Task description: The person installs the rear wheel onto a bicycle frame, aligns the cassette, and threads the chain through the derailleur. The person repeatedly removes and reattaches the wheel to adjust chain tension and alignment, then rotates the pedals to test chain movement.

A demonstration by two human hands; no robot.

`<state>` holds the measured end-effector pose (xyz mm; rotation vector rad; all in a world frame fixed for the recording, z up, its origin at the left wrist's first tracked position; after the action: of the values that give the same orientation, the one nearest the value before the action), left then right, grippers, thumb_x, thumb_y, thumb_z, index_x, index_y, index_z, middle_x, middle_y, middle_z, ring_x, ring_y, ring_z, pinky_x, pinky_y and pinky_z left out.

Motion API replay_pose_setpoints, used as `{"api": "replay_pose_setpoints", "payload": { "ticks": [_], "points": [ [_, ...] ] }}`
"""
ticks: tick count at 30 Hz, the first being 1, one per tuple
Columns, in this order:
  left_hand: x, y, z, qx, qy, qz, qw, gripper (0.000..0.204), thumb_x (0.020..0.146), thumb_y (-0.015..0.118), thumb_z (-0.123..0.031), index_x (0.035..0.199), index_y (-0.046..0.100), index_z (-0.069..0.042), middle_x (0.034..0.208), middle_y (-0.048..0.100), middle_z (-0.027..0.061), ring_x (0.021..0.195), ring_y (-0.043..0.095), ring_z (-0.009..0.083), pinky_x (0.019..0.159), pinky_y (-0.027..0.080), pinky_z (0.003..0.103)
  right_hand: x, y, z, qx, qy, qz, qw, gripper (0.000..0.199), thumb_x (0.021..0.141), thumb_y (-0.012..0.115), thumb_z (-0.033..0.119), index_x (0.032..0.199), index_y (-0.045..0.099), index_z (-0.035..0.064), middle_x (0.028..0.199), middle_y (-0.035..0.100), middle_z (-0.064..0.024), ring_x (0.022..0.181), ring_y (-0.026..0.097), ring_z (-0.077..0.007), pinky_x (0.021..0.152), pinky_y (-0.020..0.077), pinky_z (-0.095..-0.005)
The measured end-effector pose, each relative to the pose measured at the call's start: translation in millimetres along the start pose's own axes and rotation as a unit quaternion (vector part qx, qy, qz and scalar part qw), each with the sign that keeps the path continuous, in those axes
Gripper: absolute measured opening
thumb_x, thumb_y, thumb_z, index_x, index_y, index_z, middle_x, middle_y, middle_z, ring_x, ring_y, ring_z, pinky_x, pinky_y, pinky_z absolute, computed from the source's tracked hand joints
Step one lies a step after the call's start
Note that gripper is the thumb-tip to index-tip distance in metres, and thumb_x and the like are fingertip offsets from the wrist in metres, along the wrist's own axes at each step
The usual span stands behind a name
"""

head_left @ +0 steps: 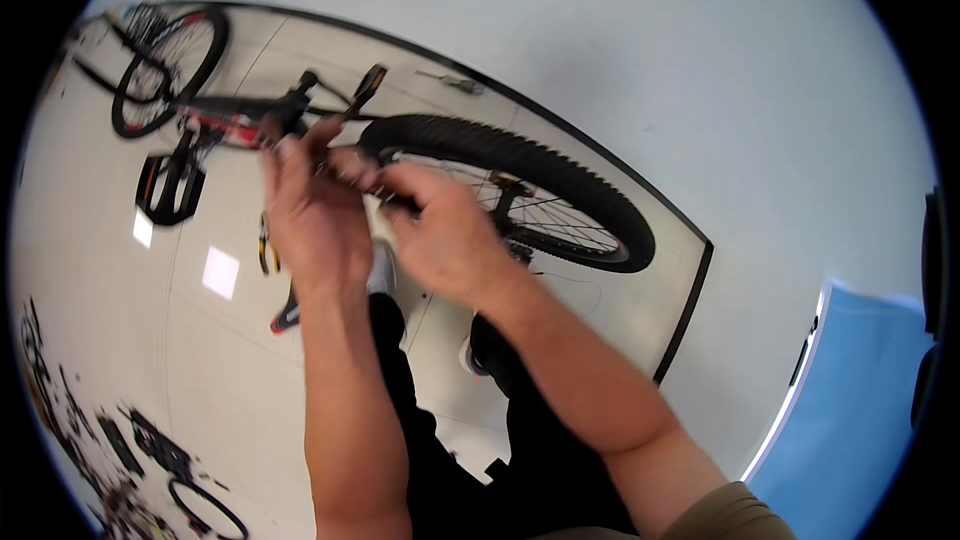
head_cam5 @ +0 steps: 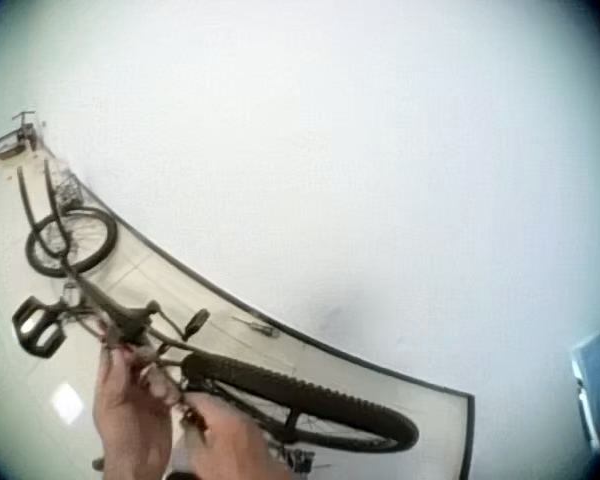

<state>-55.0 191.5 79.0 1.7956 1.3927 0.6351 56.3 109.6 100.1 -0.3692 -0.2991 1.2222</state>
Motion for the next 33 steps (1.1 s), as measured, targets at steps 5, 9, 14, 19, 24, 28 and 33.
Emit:
{"api": "replay_pose_setpoints", "payload": {
  "ticks": [5, 9, 14, 19, 24, 28, 33],
  "points": [
    [0, -3, -9, 0.008, -0.007, -0.027, 1.000, 0.035, 0.112, 0.052, -0.032, 0.140, 0.053, -0.012, 0.114, 0.063, 0.0080, 0.076, 0.044, 0.0148, 0.068, 0.038, 0.030, -29, 9, -15, -0.092, -0.037, -0.065, 0.993, 0.032, 0.085, 0.067, 0.006, 0.116, 0.063, 0.0004, 0.100, 0.065, -0.0178, 0.098, 0.060, -0.0385, 0.090, 0.0457, -0.0492],
    [1, 3, -8, 0.049, -0.006, -0.011, 0.999, 0.035, 0.111, 0.052, -0.036, 0.132, 0.057, -0.009, 0.117, 0.062, 0.0075, 0.085, 0.047, 0.0186, 0.079, 0.041, 0.034, -36, 13, -17, -0.104, -0.002, -0.099, 0.990, 0.025, 0.083, 0.067, 0.005, 0.108, 0.065, 0.0042, 0.094, 0.064, -0.0141, 0.092, 0.060, -0.0349, 0.084, 0.0454, -0.0481],
    [-3, -4, 0, 0.105, 0.005, 0.012, 0.994, 0.038, 0.109, 0.055, -0.036, 0.133, 0.055, -0.007, 0.120, 0.060, 0.0118, 0.092, 0.046, 0.0217, 0.086, 0.040, 0.038, -35, 8, -26, -0.087, 0.051, -0.100, 0.990, 0.020, 0.077, 0.065, 0.007, 0.097, 0.070, 0.0068, 0.093, 0.067, -0.0113, 0.092, 0.061, -0.0314, 0.087, 0.0425, -0.0463],
    [-18, 13, 17, 0.146, -0.029, 0.050, 0.988, 0.034, 0.112, 0.048, -0.038, 0.130, 0.057, -0.011, 0.114, 0.059, 0.0108, 0.096, 0.050, 0.0235, 0.088, 0.043, 0.042, -39, -19, -24, -0.080, 0.099, -0.070, 0.989, 0.014, 0.082, 0.069, 0.018, 0.093, 0.075, 0.0114, 0.093, 0.069, -0.0082, 0.095, 0.061, -0.0262, 0.090, 0.0370, -0.0450],
    [-12, -3, 26, 0.183, -0.091, -0.032, 0.978, 0.037, 0.112, 0.048, -0.036, 0.116, 0.057, -0.001, 0.106, 0.060, 0.0090, 0.090, 0.049, 0.0233, 0.086, 0.045, 0.040, -46, -33, -27, -0.054, 0.141, 0.005, 0.989, 0.016, 0.091, 0.067, 0.024, 0.099, 0.077, 0.0154, 0.101, 0.071, -0.0044, 0.103, 0.062, -0.0223, 0.097, 0.0343, -0.0448],
    [4, -18, 4, 0.168, -0.143, -0.117, 0.968, 0.028, 0.111, 0.051, -0.026, 0.106, 0.054, 0.000, 0.085, 0.050, 0.0032, 0.071, 0.040, 0.0167, 0.069, 0.040, 0.032, -46, -26, -31, -0.003, 0.149, 0.017, 0.989, 0.015, 0.091, 0.065, 0.020, 0.101, 0.074, 0.0121, 0.101, 0.070, -0.0074, 0.102, 0.064, -0.0256, 0.086, 0.0450, -0.0441],
    [39, -42, -36, 0.195, -0.119, -0.189, 0.955, 0.014, 0.110, 0.045, -0.006, 0.099, 0.051, 0.000, 0.073, 0.038, 0.0010, 0.059, 0.031, 0.0124, 0.053, 0.029, 0.028, -52, -18, -27, 0.055, 0.146, -0.014, 0.988, 0.024, 0.088, 0.069, 0.013, 0.108, 0.067, -0.0012, 0.107, 0.067, -0.0154, 0.106, 0.063, -0.0285, 0.083, 0.0541, -0.0370]
  ]
}}
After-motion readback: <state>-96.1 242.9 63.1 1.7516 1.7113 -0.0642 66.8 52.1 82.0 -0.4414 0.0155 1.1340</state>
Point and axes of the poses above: each hand's wrist, its own x-axis towards the middle knuckle, its own y-axis out of the palm, z = x × y, the point moved 9 cm from there along x, towards the middle knuckle
